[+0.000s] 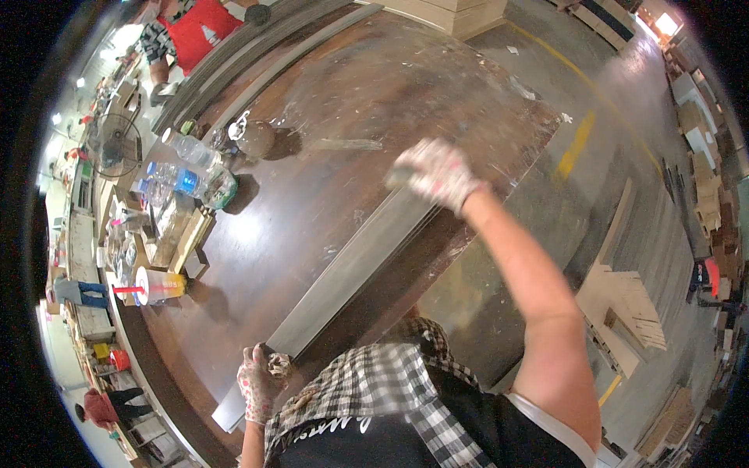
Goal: The person sands a long wood board by hand using a sanding block. They repeatedly rub the block along the length and edges of the wood while wearing gloves and an apron.
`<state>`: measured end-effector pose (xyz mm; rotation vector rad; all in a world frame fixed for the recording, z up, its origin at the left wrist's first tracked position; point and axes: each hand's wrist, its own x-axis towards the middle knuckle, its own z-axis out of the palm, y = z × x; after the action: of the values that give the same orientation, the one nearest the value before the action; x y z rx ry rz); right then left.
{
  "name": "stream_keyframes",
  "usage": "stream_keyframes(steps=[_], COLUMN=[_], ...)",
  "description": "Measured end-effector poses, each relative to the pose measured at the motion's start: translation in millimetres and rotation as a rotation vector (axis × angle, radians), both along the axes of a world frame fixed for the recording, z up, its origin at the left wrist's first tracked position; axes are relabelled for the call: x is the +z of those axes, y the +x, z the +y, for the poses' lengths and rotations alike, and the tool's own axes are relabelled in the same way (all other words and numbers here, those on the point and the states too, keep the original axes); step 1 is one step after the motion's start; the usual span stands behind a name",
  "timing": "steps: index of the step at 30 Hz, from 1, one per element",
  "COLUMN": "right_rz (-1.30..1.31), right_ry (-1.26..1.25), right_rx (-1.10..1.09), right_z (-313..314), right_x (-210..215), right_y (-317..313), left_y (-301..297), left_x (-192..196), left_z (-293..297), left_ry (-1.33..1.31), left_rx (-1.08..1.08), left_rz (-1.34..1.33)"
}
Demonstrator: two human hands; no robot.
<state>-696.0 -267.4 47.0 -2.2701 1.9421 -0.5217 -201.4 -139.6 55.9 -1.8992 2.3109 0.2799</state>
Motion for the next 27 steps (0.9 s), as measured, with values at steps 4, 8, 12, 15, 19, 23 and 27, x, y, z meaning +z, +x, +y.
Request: stream_keyframes(steps=[4, 8, 12, 15, 19, 23, 27], right_rz=[-0.011, -0.269, -0.438, -0.396, -0.448, -0.209, -0.213], right_ry=[0.003, 0.150, 0.183, 0.035, -0.274, -0.448, -0.380], right_rx=[-0.255, -0.062, -0.159, -0.158, -0.434, -0.422, -0.205], right_z=[-14.6, 7.9, 68.6, 102.4, 90.9, 101.5, 116.5], right_x=[13.5, -4.4, -5.4, -26.2, -43.1, -70.4, -68.8], right_y=[-65.6, -64.2, -82.6, -100.9, -46.9, 41.3, 72.0], left_y=[-7.2, -6.3, -11.3, -11.7, -5.8, -3.2, 4.3], left_x=[3.7, 2.0, 4.0, 2.0, -4.8, -6.8, -11.5], left_z=[-1.0, -2.1, 0.9, 0.9, 0.8, 1.7, 2.3], left_ry=[-0.070, -0.087, -0.072, -0.067, -0.088, -0.108, -0.105], left_rx=[-0.045, -0.059, -0.021, 0.011, -0.032, -0.039, -0.071], left_rz=[-0.002, 0.028, 0.012, -0.010, -0.003, 0.000, 0.028])
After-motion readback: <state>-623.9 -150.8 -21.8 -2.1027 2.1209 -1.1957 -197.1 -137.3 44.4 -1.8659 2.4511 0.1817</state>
